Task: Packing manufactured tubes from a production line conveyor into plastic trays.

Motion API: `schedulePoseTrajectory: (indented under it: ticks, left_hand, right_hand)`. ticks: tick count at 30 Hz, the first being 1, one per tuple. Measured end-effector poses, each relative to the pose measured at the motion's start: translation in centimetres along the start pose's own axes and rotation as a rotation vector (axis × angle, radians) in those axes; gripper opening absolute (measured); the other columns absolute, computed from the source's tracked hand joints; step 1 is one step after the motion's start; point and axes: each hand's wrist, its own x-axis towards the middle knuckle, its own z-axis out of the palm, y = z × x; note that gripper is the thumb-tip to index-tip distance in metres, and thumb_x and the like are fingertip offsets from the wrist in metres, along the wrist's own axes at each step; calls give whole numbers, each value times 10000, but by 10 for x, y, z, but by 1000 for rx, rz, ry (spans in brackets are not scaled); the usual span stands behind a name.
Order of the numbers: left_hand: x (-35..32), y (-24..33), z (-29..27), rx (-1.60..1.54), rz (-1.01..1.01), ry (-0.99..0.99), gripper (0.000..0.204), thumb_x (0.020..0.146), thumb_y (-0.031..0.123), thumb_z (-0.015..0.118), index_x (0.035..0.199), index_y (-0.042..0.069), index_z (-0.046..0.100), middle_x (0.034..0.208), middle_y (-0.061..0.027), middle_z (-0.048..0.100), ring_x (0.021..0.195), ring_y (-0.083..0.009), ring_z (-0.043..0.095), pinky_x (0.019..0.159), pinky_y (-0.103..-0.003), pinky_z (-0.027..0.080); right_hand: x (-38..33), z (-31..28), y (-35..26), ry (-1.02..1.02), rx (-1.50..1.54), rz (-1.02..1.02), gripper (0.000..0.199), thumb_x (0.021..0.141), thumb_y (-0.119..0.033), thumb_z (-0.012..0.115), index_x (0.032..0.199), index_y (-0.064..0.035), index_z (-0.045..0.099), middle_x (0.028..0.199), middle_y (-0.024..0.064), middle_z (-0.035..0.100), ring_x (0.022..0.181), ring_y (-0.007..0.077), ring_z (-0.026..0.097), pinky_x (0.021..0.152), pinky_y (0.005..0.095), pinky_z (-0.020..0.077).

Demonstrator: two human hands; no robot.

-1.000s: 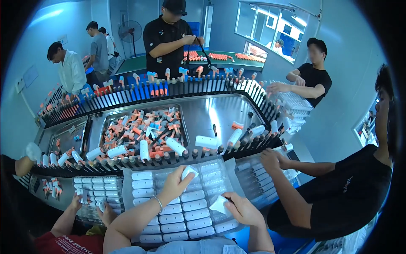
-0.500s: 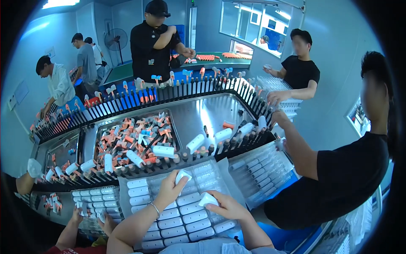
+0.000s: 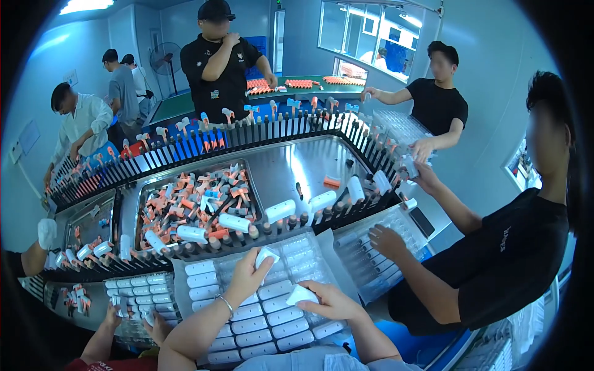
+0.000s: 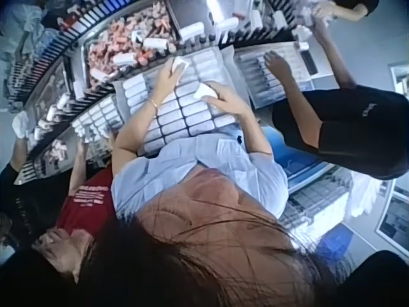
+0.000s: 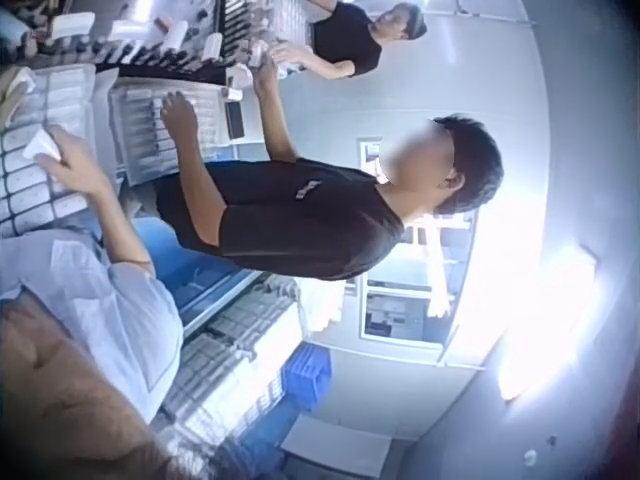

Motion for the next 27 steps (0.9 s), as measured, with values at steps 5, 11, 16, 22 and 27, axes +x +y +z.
schedulePoseTrajectory:
  ticks: [5,11,16,22,27]
  left_hand:
    - [0,3,-1,1,-5,6,305,889,278,595,1045,19,557,697,-53,615,534,-103,584,477,-246,438]
    - [0,0,-1,23,3,-4,317,891,296,590,1050,24,557,692,-52,614,530,-104,584,476,-246,441]
    - [1,1,2,22,-4,-4,324,891,301,590,1051,22,556,695,-51,614,534,-102,584,480,-244,442]
    - [2,4,7,18,-4,-4,329,893,296,589,1060,15,552,707,-54,614,542,-97,581,481,-240,440]
    - [3,9,9,32,-11,-13,332,895,293,588,1064,10,549,715,-59,618,547,-97,584,485,-238,442]
  right_hand:
    - [1,0,-4,6,-31,-48,441,855,-278,641,1173,6,529,931,142,631,811,196,612,694,287,461]
    - [1,-1,-8,0,-42,-40,435,854,-275,643,1166,6,532,926,139,633,813,200,616,695,290,465]
    - [-3,-7,-3,22,32,-69,427,845,-245,655,1167,7,531,924,136,634,817,189,613,697,283,463]
    - [-12,-24,4,140,49,-75,416,838,-214,664,1161,14,532,904,110,620,788,141,577,679,267,448]
    - [-13,-27,20,227,31,-93,417,832,-226,674,1154,-5,527,820,56,574,683,88,493,586,236,398]
